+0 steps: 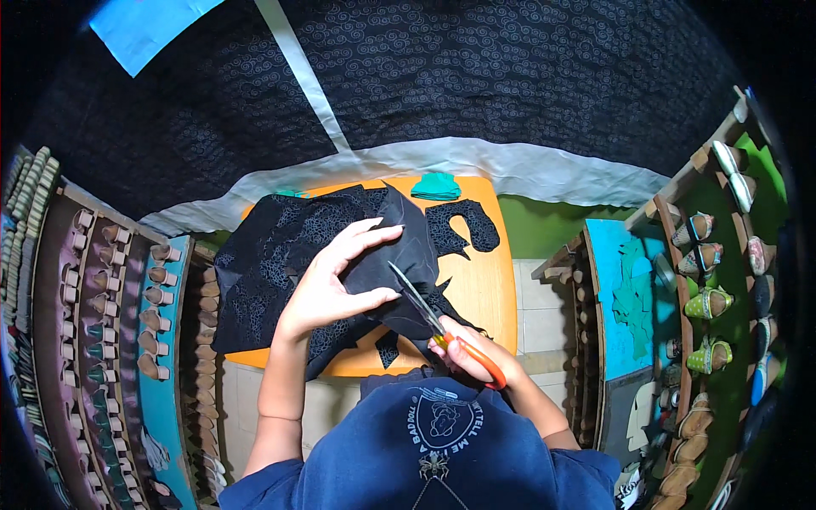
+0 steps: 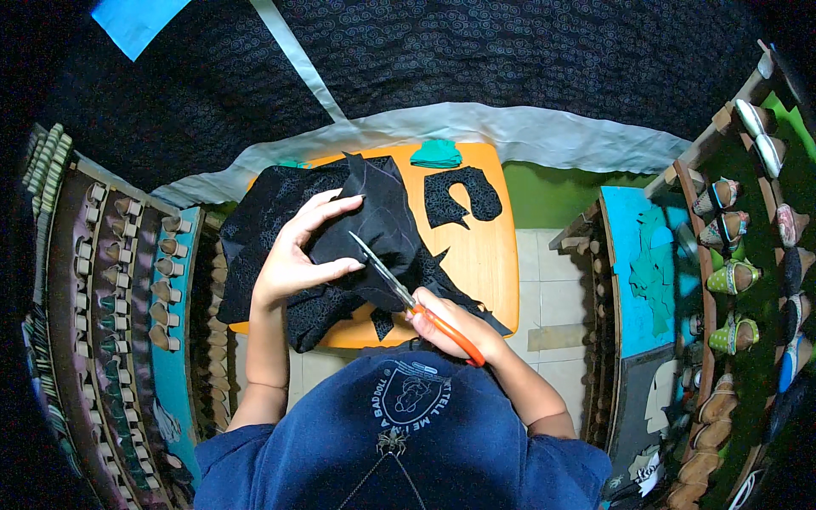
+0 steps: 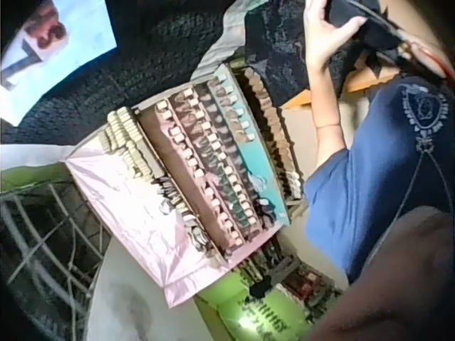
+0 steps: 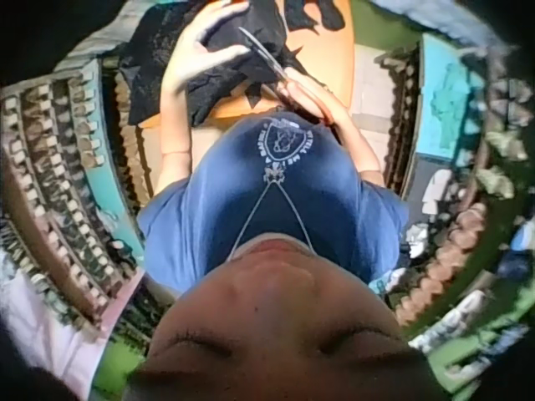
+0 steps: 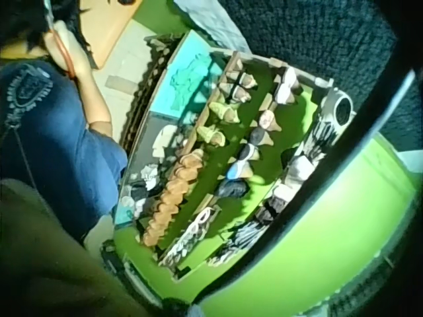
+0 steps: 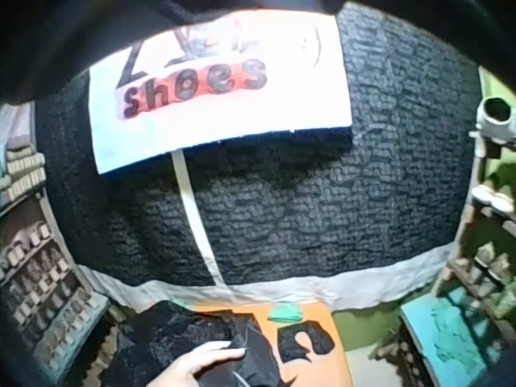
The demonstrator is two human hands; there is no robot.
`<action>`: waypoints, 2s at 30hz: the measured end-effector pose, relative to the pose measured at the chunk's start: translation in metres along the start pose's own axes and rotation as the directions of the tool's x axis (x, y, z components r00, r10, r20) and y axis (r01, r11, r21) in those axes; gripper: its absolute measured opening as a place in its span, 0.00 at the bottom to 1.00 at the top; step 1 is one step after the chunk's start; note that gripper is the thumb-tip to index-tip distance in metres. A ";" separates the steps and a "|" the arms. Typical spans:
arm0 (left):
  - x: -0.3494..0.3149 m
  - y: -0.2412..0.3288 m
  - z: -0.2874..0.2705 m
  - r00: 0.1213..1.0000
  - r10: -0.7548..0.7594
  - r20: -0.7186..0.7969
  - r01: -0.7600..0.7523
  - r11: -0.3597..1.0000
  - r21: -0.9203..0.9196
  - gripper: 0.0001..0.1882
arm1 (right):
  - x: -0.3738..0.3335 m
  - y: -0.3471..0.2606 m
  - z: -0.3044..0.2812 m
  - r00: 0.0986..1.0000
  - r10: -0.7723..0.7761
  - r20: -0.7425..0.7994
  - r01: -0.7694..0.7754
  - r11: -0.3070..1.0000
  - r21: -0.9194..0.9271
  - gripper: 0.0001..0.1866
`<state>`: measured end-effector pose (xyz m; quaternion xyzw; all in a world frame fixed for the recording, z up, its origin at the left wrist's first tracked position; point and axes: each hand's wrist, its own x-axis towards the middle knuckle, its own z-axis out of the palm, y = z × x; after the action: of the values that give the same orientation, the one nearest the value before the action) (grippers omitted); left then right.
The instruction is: The person uses orange-handled scissors to cut a piece of black patterned fabric on a yellow table. They follow a purple chalk outline to shape the material, periodically adjusting the fabric's position to complete the cut.
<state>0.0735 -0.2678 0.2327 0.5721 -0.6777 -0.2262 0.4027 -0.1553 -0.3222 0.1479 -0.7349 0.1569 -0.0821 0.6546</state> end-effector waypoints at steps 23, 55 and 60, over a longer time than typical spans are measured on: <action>0.000 0.002 0.004 0.999 -0.021 0.038 0.024 0.997 -0.077 0.36 | 0.012 -0.007 -0.002 0.987 -0.163 -0.001 0.162 0.983 -0.089 0.27; -0.016 0.017 0.024 0.978 -0.063 -0.199 0.052 0.997 -0.058 0.33 | 0.007 -0.017 0.015 0.979 -0.151 -0.138 0.147 0.988 -0.035 0.34; -0.017 0.013 0.026 0.971 -0.092 -0.221 0.064 0.989 -0.130 0.28 | 0.007 -0.012 0.016 0.966 -0.187 -0.178 0.173 0.981 -0.094 0.33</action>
<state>0.0453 -0.2524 0.2224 0.5946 -0.5894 -0.2163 0.5023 -0.1424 -0.3084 0.1569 -0.7600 0.1529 -0.2033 0.5980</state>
